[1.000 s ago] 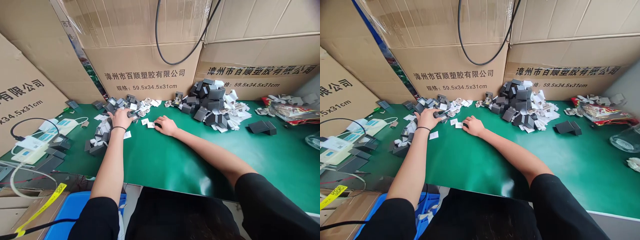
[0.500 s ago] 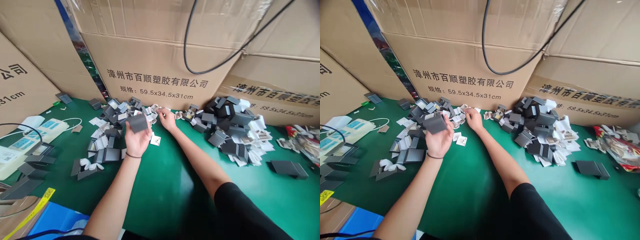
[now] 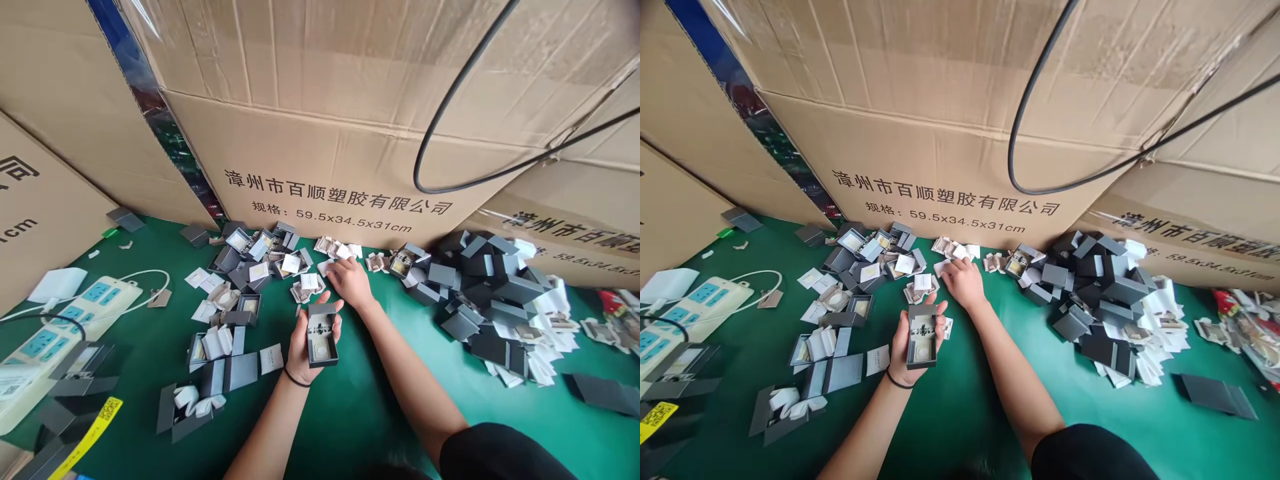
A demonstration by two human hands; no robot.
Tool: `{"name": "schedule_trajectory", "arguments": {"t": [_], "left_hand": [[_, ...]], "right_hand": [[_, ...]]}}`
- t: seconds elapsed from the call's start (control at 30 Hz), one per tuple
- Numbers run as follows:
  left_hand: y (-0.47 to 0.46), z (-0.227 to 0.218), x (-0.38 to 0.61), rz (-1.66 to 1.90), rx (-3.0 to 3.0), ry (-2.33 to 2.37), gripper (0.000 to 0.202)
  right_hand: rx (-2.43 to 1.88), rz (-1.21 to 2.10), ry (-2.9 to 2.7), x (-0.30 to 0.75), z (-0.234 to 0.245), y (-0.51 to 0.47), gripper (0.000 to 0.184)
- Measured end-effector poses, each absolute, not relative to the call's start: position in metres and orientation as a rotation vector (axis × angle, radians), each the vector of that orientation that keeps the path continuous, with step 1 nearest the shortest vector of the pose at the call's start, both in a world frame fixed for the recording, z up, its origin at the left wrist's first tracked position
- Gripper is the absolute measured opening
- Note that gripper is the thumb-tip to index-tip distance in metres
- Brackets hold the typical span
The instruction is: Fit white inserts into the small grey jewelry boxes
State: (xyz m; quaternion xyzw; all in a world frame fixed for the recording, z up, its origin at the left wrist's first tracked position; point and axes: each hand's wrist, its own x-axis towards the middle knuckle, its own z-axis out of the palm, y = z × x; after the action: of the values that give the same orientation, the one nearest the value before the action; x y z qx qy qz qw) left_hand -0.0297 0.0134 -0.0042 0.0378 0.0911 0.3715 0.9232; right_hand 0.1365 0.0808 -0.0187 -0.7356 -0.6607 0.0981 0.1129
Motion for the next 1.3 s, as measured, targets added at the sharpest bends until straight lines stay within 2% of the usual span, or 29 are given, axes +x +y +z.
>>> {"name": "schedule_trajectory", "arguments": {"t": [0.1, 0.23, 0.43, 0.53, 0.63, 0.7, 0.9, 1.0, 1.17, 1.3], "left_hand": [[0.012, -0.001, -0.024, 0.769, 0.103, 0.228, 0.052], [0.016, 0.002, -0.02, 0.794, 0.279, 0.296, 0.046], [0.028, 0.003, -0.026, 0.895, 0.477, 0.422, 0.042], [0.033, 0.001, -0.028, 0.943, 0.53, 0.501, 0.042], [0.037, 0.0, -0.027, 1.004, 0.495, 0.528, 0.041], [0.037, 0.001, -0.026, 1.04, 0.455, 0.525, 0.041], [0.019, 0.013, -0.018, 1.026, 0.425, 0.425, 0.05], [0.013, 0.01, -0.004, 1.018, 0.36, 0.459, 0.031], [0.035, -0.007, 0.039, 1.008, 0.409, 0.448, 0.025], [0.067, -0.011, 0.063, 0.975, 0.491, 0.463, 0.015]], "right_hand": [[-2.216, 0.317, -1.933, 0.138, -0.016, 0.082, 0.05], [-2.155, 0.37, -1.878, 0.14, -0.015, 0.062, 0.052], [-1.964, 0.425, -1.673, 0.151, -0.024, -0.007, 0.039], [-1.864, 0.47, -1.45, 0.159, -0.03, -0.027, 0.05], [-1.829, 0.546, -1.197, 0.158, -0.037, -0.035, 0.08], [-1.797, 0.621, -1.113, 0.153, -0.042, -0.038, 0.09], [-1.591, 0.799, -1.062, 0.153, -0.043, -0.029, 0.097], [-1.511, 0.862, -1.027, 0.166, -0.042, -0.009, 0.099], [-1.435, 0.888, -0.94, 0.189, -0.04, 0.03, 0.101], [-1.406, 0.906, -0.959, 0.202, -0.039, 0.051, 0.094]]}}
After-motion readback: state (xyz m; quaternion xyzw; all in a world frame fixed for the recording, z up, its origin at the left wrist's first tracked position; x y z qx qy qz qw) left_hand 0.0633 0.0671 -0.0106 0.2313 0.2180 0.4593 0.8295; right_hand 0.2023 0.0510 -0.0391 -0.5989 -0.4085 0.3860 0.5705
